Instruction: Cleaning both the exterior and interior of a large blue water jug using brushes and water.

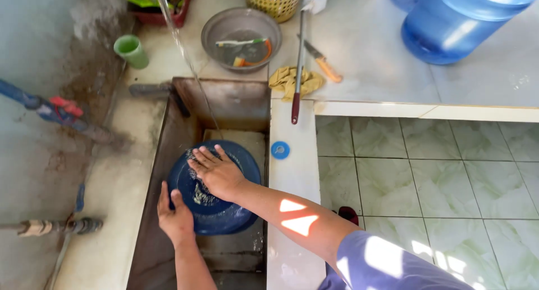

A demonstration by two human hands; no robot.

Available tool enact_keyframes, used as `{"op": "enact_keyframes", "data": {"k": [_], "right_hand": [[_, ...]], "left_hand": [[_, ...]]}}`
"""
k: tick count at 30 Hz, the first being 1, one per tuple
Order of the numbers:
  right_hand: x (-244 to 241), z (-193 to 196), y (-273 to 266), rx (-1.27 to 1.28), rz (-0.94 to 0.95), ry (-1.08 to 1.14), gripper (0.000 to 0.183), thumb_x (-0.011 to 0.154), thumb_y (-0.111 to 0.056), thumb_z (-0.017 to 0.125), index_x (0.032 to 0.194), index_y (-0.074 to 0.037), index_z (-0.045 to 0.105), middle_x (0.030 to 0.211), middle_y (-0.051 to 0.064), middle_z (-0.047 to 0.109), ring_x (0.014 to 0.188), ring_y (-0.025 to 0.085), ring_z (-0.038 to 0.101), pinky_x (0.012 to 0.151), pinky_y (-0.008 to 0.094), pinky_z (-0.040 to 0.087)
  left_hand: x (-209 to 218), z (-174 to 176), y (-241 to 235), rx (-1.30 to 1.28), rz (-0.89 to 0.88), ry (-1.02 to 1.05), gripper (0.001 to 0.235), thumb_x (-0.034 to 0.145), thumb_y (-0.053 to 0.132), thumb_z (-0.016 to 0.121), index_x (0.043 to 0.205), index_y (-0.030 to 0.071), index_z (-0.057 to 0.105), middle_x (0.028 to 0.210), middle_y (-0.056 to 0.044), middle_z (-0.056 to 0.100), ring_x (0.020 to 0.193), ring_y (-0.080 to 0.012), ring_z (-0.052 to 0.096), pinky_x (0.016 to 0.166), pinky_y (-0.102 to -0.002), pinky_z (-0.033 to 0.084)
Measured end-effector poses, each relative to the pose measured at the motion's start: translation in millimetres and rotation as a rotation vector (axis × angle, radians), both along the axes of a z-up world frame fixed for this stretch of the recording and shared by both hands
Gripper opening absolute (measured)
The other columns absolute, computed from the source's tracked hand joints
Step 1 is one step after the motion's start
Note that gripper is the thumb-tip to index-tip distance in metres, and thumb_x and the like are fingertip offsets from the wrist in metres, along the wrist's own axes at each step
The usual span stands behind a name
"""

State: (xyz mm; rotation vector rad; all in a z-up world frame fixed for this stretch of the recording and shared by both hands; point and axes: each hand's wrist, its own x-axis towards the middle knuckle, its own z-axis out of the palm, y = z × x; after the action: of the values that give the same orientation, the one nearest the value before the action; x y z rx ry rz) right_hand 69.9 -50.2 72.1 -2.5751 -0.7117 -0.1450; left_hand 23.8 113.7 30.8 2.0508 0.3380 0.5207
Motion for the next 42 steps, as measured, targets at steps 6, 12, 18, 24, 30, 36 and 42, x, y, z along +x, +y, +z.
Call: {"op": "enact_keyframes", "data": {"k": [6,12,18,24,30,36,42], "right_hand": [[-67,24,3,-0.236,-0.003,0.197,0.052,0.104,-0.028,0.051,0.152,-0.007,0.048,0.161,0.02,0.04,0.156,0.034,0.032,0.13,0.057,0.016],[-37,-9,-24,-0.156,-0.056,0.003,0.055,0.096,-0.026,0.052,0.149,-0.012,0.053,0.162,0.017,0.038,0.149,0.033,0.035,0.122,0.06,0.018],[-103,18,-8,-0.151,0.008,0.02,0.054,0.1,-0.032,0.052,0.145,-0.003,0.053,0.157,0.021,0.044,0.148,0.036,0.039,0.123,0.056,0.024],[-55,-8,-52,-0.145,0.058,-0.134,0.043,0.103,-0.022,0.046,0.141,-0.007,0.057,0.154,0.017,0.049,0.146,0.033,0.043,0.118,0.056,0.031],[8,0,-1,-0.103,-0.032,-0.152,0.054,0.104,-0.029,0.052,0.15,-0.002,0.05,0.16,0.022,0.041,0.149,0.036,0.035,0.121,0.056,0.026],[-78,9,-24,-0.099,0.243,0.027,0.051,0.099,-0.029,0.057,0.147,-0.012,0.053,0.156,0.019,0.048,0.144,0.035,0.046,0.12,0.053,0.03],[28,-7,-35,-0.082,0.02,-0.273,0.053,0.103,-0.028,0.06,0.152,-0.008,0.056,0.158,0.024,0.046,0.144,0.039,0.043,0.12,0.059,0.026]], "left_hand": [[2,-27,2,0.052,0.077,0.062,0.042,0.105,0.026,0.064,0.144,0.009,0.064,0.14,-0.022,0.064,0.129,-0.0394,0.059,0.11,-0.046,0.045],[-10,-14,-21,-0.042,0.1,0.01,0.066,0.085,0.024,0.083,0.142,0.001,0.059,0.14,-0.025,0.059,0.127,-0.0386,0.057,0.108,-0.044,0.043],[-22,-32,-20,0.071,0.217,-0.037,0.059,0.093,0.018,0.081,0.146,0.004,0.059,0.146,-0.02,0.06,0.135,-0.0339,0.056,0.115,-0.043,0.043],[-35,-27,-6,-0.032,0.267,-0.006,0.063,0.09,0.024,0.08,0.148,0.013,0.057,0.145,-0.021,0.053,0.134,-0.0392,0.052,0.112,-0.047,0.044],[-44,-1,-26,-0.047,0.153,-0.034,0.059,0.091,0.029,0.077,0.146,0.022,0.058,0.148,-0.018,0.054,0.135,-0.039,0.055,0.11,-0.048,0.047],[-26,-18,-7,-0.078,0.247,0.105,0.044,0.102,0.032,0.064,0.146,0.029,0.061,0.15,-0.018,0.053,0.136,-0.0381,0.055,0.106,-0.046,0.05],[-23,-4,-25,-0.129,0.094,0.095,0.048,0.1,0.029,0.066,0.147,0.027,0.057,0.15,-0.019,0.051,0.135,-0.0388,0.054,0.105,-0.046,0.05]]}}
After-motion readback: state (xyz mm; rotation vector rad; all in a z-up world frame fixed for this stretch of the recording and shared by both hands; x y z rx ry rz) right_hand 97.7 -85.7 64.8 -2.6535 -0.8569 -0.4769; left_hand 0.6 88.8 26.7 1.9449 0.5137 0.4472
